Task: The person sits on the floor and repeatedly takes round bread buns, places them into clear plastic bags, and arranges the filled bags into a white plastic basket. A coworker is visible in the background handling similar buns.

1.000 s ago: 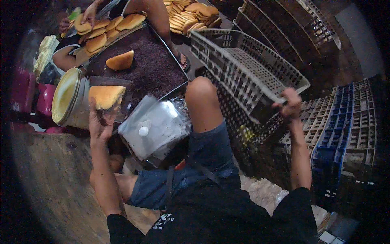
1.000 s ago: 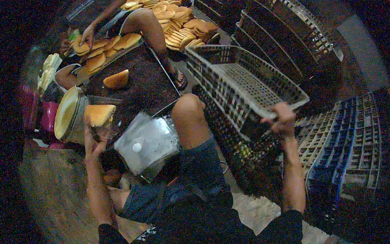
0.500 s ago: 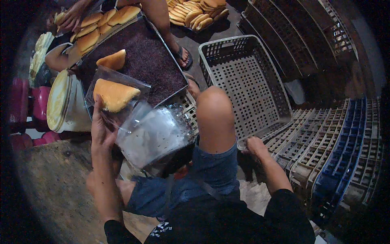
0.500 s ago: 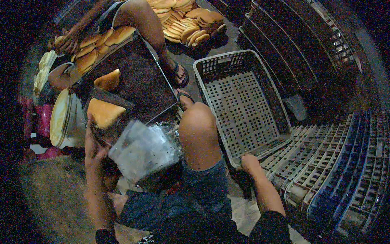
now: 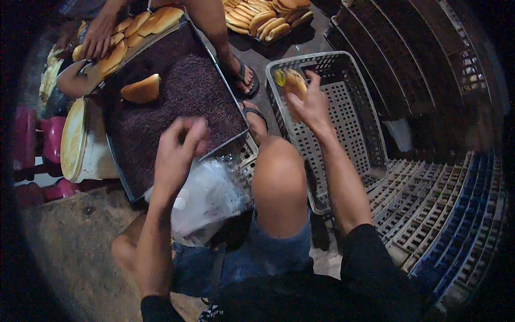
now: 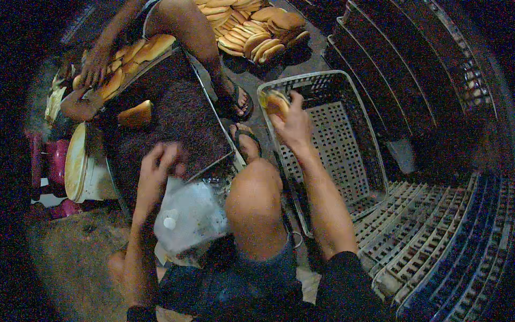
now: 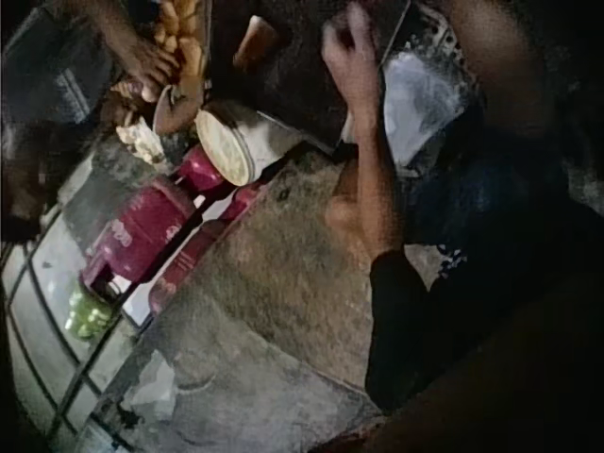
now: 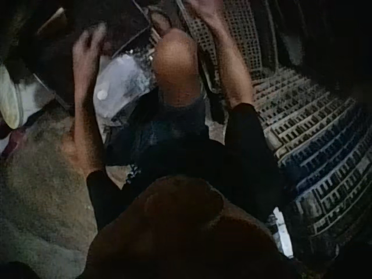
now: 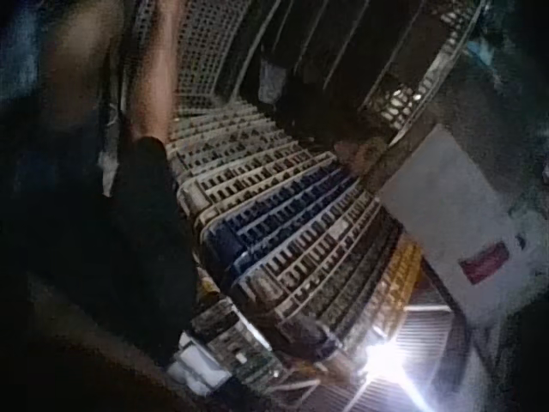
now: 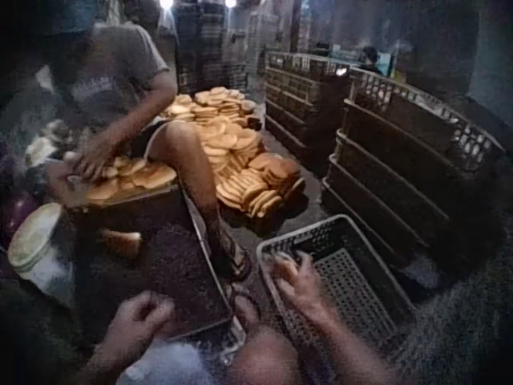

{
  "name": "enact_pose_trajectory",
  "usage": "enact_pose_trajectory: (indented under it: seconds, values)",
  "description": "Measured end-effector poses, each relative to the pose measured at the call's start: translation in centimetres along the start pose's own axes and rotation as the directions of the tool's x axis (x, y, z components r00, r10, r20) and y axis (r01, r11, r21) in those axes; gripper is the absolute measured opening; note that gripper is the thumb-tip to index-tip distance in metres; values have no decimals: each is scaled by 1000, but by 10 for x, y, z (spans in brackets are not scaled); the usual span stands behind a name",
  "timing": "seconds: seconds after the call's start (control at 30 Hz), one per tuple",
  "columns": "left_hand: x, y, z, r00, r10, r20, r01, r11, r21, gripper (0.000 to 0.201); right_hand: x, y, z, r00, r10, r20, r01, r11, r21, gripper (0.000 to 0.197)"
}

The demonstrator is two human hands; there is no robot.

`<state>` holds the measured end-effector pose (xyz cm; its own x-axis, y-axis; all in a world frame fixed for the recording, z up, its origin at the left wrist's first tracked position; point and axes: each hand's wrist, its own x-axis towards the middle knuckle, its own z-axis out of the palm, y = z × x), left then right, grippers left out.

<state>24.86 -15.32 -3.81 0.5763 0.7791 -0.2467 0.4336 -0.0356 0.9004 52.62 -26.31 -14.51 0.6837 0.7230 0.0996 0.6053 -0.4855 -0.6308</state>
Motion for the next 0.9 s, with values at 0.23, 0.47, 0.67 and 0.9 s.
enact_pose_trajectory:
  seconds: [0.23,0.47,0.67,0.9]
  values:
    - [-73,-110,-26,899,-438,18,310,663,681,50,43,130,126,954,225,198,-280,906,319,76]
    - [-75,-148,-34,875,-458,159,358,832,424,47,81,100,100,942,59,329,-149,955,255,65]
    - [-117,-110,-21,978,-205,48,194,966,168,32,-6,-142,-16,580,-566,586,354,823,444,37]
    - [-132,-92,-2,961,-267,71,235,657,-716,66,-148,-203,-25,819,-457,346,-5,598,801,12]
